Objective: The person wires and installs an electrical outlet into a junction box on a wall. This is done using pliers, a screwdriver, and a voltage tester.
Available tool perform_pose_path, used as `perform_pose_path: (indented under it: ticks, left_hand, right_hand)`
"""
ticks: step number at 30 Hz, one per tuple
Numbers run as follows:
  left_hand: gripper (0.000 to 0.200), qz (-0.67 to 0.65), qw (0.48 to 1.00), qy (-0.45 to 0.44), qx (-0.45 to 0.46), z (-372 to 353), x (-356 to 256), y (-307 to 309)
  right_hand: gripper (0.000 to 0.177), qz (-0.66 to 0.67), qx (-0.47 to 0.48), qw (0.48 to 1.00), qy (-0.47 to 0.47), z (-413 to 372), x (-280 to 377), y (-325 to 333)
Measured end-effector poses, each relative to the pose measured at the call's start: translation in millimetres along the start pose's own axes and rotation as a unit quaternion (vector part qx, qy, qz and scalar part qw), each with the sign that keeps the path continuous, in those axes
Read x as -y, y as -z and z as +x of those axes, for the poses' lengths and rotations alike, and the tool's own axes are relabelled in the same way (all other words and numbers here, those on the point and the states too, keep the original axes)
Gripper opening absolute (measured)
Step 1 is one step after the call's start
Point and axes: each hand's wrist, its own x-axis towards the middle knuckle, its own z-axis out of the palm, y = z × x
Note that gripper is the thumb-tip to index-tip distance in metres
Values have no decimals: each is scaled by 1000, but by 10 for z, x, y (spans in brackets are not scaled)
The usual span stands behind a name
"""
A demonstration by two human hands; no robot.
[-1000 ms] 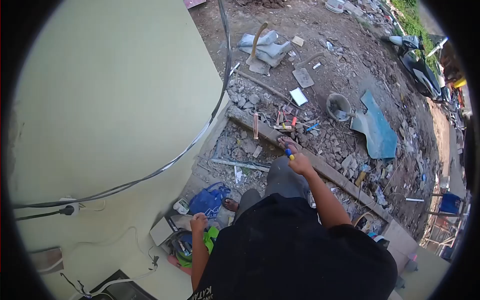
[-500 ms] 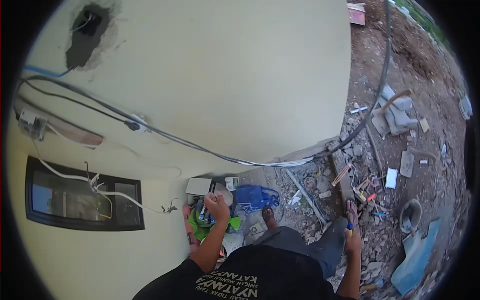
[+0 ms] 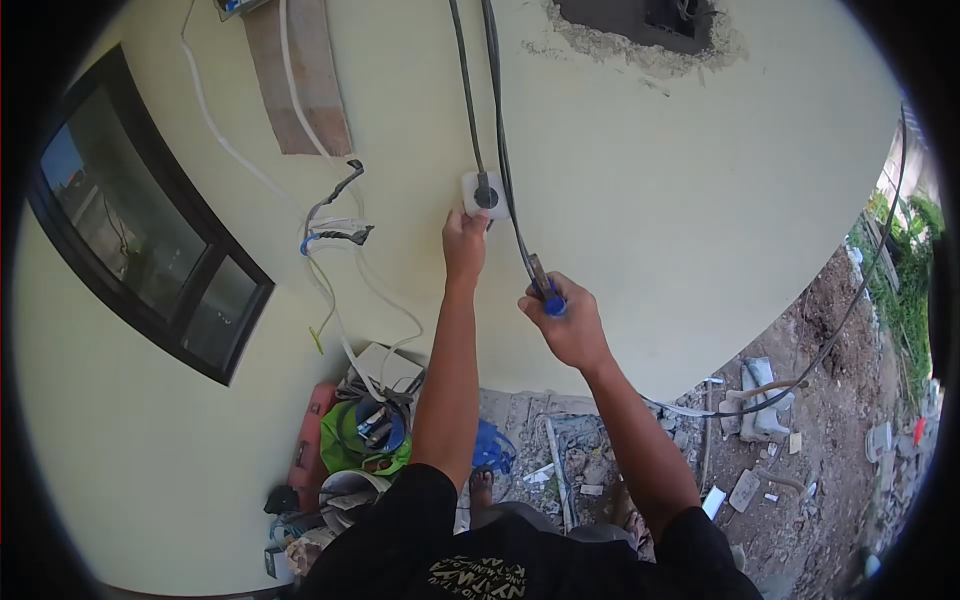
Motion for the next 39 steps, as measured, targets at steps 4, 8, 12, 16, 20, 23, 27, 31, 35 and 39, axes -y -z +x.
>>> perform_pose_path:
  ticks: [4,8,12,16,20,23,27,31,35,39]
  left_hand:
    - [21,-51,995,70,44,-201,-234,56]
    - [12,16,998,35,-39,-626,-524,307]
    - [17,39,998,30,-30,-886,-731,657]
    - [56,-12,998,-57,4,-1001,-896,916]
    - [105,-336,908,73,241,-970,-1455,1042]
    - [100,-336,873,70,346,-1047,-1878,1012]
    - [86,-245,911,30,332,-1236,-2195,976]
    - [83,-241,914,57,320,-1282,-2321,887]
    - [78,-210,927,73,304,-1328,-2420,845]
    - [77,-273,908,68,310,-1350,-2385,779]
  right_hand:
    - [25,-106,-93,987,82,905,203,-359]
    - [27,-123,-120,982,80,1011,375,-467]
    - [31,-77,10,996,53,791,502,-415]
    - [34,3,63,995,79,580,503,-245]
    - [40,134,157,976,75,143,792,9]
    - [44,159,188,963,109,-47,999,240]
    - [40,159,250,950,99,-125,1090,522]
    - [36,162,277,943,86,-75,1054,664]
    - [31,235,271,932,40,-90,1076,681]
    - [29,227,286,929,62,-18,1033,677]
